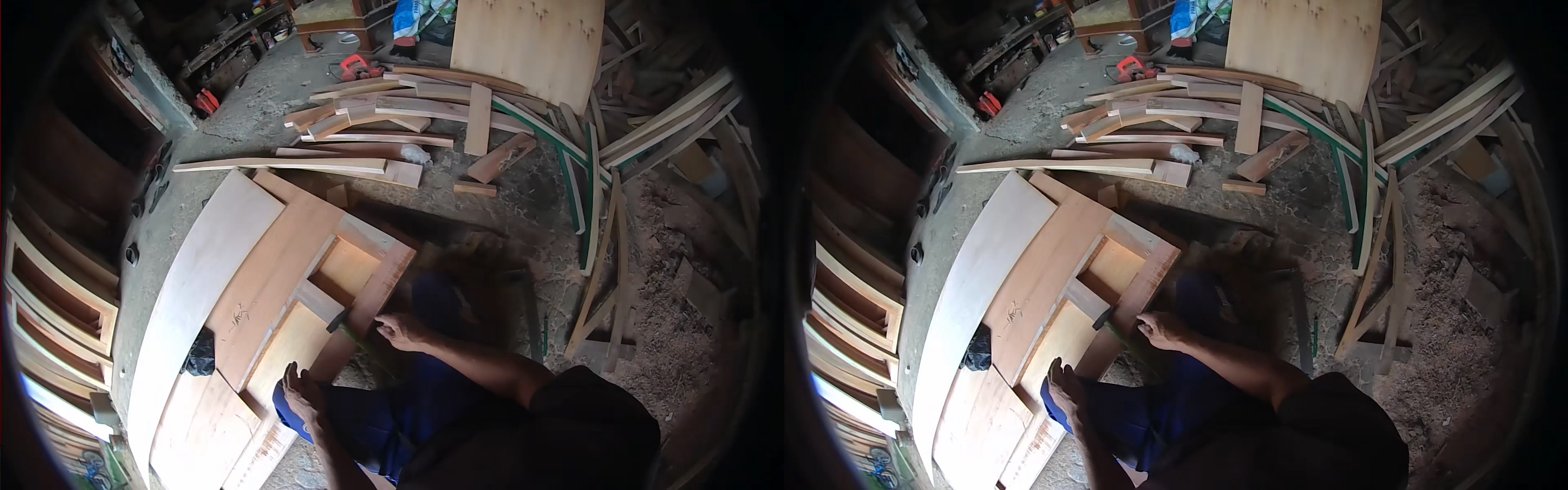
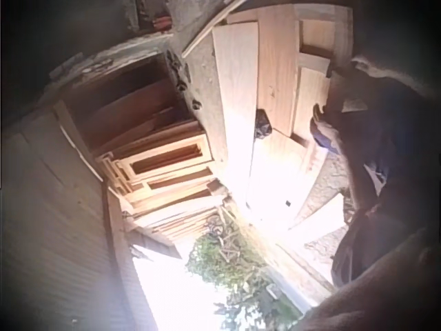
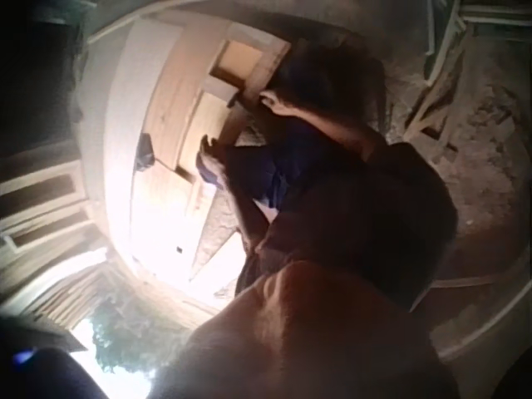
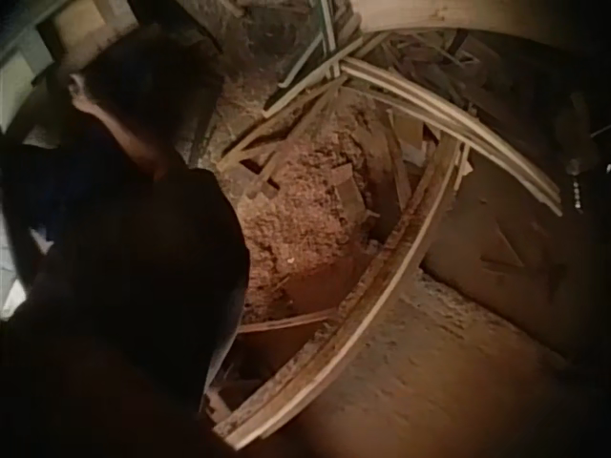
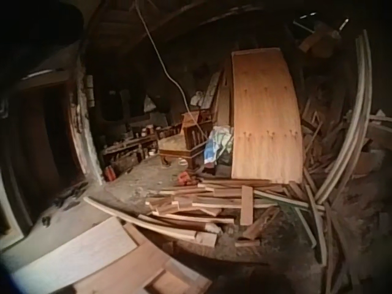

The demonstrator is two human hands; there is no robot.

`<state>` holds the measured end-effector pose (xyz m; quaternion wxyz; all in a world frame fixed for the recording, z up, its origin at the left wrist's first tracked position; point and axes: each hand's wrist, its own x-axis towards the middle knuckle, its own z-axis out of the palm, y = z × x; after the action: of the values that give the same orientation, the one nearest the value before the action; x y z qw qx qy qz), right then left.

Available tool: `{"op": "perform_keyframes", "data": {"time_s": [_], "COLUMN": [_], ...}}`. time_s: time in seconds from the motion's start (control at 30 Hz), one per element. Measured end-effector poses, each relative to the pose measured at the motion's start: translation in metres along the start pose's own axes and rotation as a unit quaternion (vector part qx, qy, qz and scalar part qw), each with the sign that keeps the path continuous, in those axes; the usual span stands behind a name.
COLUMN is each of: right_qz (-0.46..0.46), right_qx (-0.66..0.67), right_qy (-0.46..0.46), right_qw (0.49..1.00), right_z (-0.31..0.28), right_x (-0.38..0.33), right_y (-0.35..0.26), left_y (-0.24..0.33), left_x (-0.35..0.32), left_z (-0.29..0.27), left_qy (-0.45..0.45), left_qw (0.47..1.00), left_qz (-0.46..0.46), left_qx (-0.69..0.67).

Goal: The person is assembling a wooden furniture piece, likely a drawer or cabinet frame, by hand. They use a hammer to drive nails into the wooden frame and a larger wooden panel, securing the components together. The person also wipes the surface of the wood with their hand during the process.

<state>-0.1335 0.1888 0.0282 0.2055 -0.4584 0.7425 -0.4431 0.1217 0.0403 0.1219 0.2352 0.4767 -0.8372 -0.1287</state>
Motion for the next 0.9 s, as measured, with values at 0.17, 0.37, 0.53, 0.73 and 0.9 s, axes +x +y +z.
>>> {"op": "perform_keyframes", "data": {"time_s": [0.17,0.37,0.53,0.73,0.9], "right_qz": [0.163,0.302,0.324,0.279,0.249], "right_qx": [0.167,0.190,0.124,-0.034,-0.086], "right_qy": [-0.037,-0.123,-0.167,-0.277,-0.304], "right_qw": [0.972,0.926,0.923,0.919,0.915], "right_z": [-0.021,-0.021,-0.025,-0.026,-0.026], "right_x": [0.024,0.037,0.033,0.036,0.045], "right_y": [0.023,-0.014,0.018,0.023,0.037], "left_y": [0.031,0.028,-0.029,0.023,0.113], "left_x": [0.018,-0.012,-0.158,-0.359,-0.434], "left_z": [0.001,-0.072,-0.080,-0.044,0.002], "left_qy": [0.000,0.140,0.158,0.190,0.117], "left_qw": [0.995,0.978,0.938,0.819,0.643], "left_qz": [-0.012,-0.070,-0.284,-0.535,-0.715], "left_qx": [-0.099,-0.139,-0.119,-0.086,-0.248]}}
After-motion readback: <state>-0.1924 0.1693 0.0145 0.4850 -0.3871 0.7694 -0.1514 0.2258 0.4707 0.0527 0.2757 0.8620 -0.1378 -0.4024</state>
